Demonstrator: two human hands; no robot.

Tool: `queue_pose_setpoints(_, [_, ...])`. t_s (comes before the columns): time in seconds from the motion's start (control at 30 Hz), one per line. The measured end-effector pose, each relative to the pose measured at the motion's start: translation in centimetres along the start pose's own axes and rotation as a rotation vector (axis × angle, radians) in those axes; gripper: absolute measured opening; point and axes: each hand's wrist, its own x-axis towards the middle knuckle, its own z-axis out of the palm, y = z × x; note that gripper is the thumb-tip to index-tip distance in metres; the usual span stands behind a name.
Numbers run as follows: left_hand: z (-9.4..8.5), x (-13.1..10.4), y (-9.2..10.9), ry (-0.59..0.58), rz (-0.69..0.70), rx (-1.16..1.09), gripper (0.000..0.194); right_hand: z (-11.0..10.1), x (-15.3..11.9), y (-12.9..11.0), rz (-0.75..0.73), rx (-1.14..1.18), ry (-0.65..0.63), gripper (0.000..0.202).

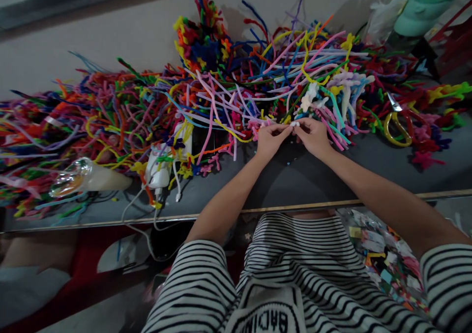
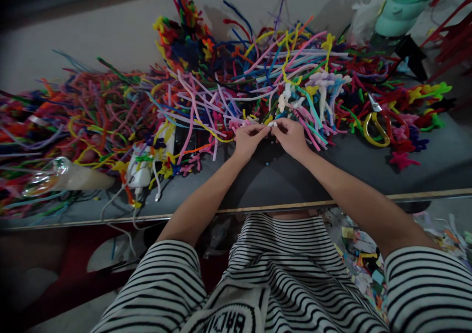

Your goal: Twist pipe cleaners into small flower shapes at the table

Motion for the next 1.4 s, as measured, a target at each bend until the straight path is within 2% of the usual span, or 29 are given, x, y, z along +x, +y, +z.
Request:
queue_pose_setpoints(0.3, [0.0, 0.1, 0.0, 0.065, -0.005, 0.012, 0.032, 0.0, 0.2, 1.1, 0.014, 0.042, -0.1, 0.039])
queue_pose_setpoints(0.47, [0.1, 0.3, -0.2, 0.091, 0.021, 0.001, 0.035, 0.2, 0.2, 0.7, 0.028, 0.118, -0.114, 0.039])
queue_pose_setpoints(0.7, [0.2, 0.2, 0.4, 0.106, 0.04, 0.087, 0.033, 0.1, -0.3, -0.2, -0.067, -0.029, -0.079, 0.046])
queue_pose_setpoints(0.83, [0.1, -0.2, 1.0, 0.063, 0.102, 0.138, 0.036, -0.2, -0.3, -0.5, -0.103, -0.14, -0.088, 0.041])
queue_pose_setpoints(1.03, [0.0, -0.5, 1.6, 0.003, 0.17, 0.24, 0.046, -0.3, -0.2, -0.4, -0.102, -0.162, -0.084, 0.04])
queue_pose_setpoints(1.27, [-0.8, 0.0, 1.3, 0.02, 0.226, 0.342, 0.02, -0.3, 0.1, 0.1, -0.086, -0.09, -0.162, 0.04])
queue_pose_setpoints(1.4, [-0.9, 0.1, 1.4, 0.022, 0.225, 0.351, 0.017, -0.3, 0.2, 0.0, -0.087, -0.153, -0.222, 0.034])
